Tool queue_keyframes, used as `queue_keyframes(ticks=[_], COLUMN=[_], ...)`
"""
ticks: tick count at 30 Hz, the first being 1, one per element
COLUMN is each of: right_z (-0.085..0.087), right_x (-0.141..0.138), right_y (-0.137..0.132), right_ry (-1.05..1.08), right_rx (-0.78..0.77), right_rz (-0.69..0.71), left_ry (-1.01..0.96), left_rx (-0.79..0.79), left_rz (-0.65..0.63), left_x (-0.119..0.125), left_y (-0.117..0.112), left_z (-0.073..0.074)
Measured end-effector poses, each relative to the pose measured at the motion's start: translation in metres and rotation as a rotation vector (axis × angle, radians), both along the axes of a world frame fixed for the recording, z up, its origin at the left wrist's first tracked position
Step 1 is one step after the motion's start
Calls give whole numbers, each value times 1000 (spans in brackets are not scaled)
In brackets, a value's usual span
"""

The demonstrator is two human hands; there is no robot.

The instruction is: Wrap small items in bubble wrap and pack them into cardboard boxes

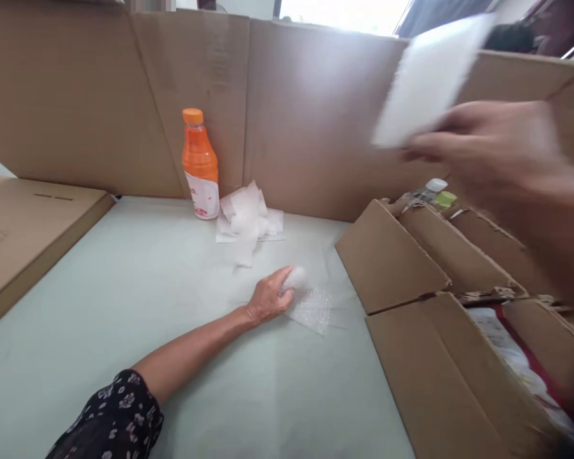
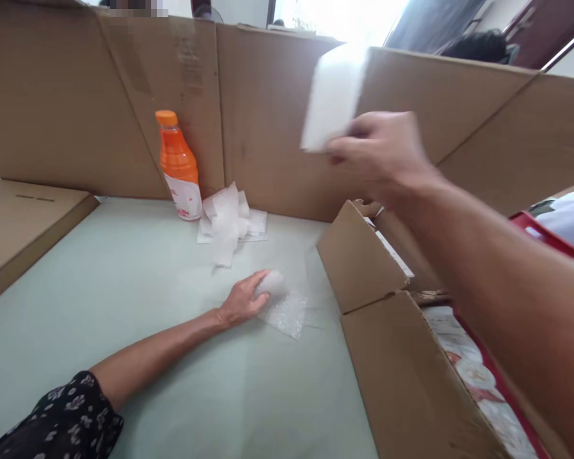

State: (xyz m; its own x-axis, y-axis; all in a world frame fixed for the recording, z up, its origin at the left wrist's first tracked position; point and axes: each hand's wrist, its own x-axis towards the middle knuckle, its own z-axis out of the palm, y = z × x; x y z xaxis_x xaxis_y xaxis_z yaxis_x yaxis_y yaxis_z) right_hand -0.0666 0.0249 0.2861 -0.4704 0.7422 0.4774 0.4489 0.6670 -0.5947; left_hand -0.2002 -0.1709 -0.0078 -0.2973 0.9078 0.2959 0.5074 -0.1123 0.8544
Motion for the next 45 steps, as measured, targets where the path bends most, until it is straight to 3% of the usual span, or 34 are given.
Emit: queue_keyframes(ticks=[2, 5, 8, 11, 15, 19, 21, 23, 27, 30, 34, 36, 39, 41, 43, 45], right_z=[-15, -63, -116, -160, -211, -251, -264, -274, -288, -292, -289, -283, -262, -239, -212, -184], right_x=[-62, -151, -194, -193, -174, -168, -169, -172, -179, -180, -177, -175, -160, -137, -97, -40], right_y=[-16, -29, -34, -41, -54, -65, -70, -74, -79, -81, -89, -90, -99, -117, -146, -177], right_ry=[-77, -125, -284, -324, -262, -227, -286, -383, -465, -463, -509, -515, -501, -464, -399, -359], right_rx=[-15, -214, -208, -30, 5, 1, 27, 47, 65, 46, 43, 45, -1, 10, 101, 234], right_rz=[-4, 150, 212, 157, 149, 111, 111, 138, 159, 139, 150, 145, 110, 38, -31, -73], left_ry=[8, -4, -32, -13, 3, 142, 294, 427, 532, 533, 551, 573, 549, 521, 507, 495], left_rx=[21, 57, 90, 125, 170, -10, -118, -189, -287, -272, -98, -152, -273, -244, -178, -113], left_rz=[-40, -30, 159, 393, 542, 696, 775, 755, 629, 601, 642, 465, 318, 321, 353, 363], left_x=[1, -17, -64, -122, -175, -187, -185, -185, -191, -189, -183, -186, -190, -189, -186, -178], left_y=[-16, -51, -85, -96, -58, -3, 10, 13, 10, 4, -14, -15, -7, -7, -20, -47], left_z=[10, 33, 57, 74, 79, 59, 41, 22, 3, 6, 9, 5, 5, 12, 21, 26])
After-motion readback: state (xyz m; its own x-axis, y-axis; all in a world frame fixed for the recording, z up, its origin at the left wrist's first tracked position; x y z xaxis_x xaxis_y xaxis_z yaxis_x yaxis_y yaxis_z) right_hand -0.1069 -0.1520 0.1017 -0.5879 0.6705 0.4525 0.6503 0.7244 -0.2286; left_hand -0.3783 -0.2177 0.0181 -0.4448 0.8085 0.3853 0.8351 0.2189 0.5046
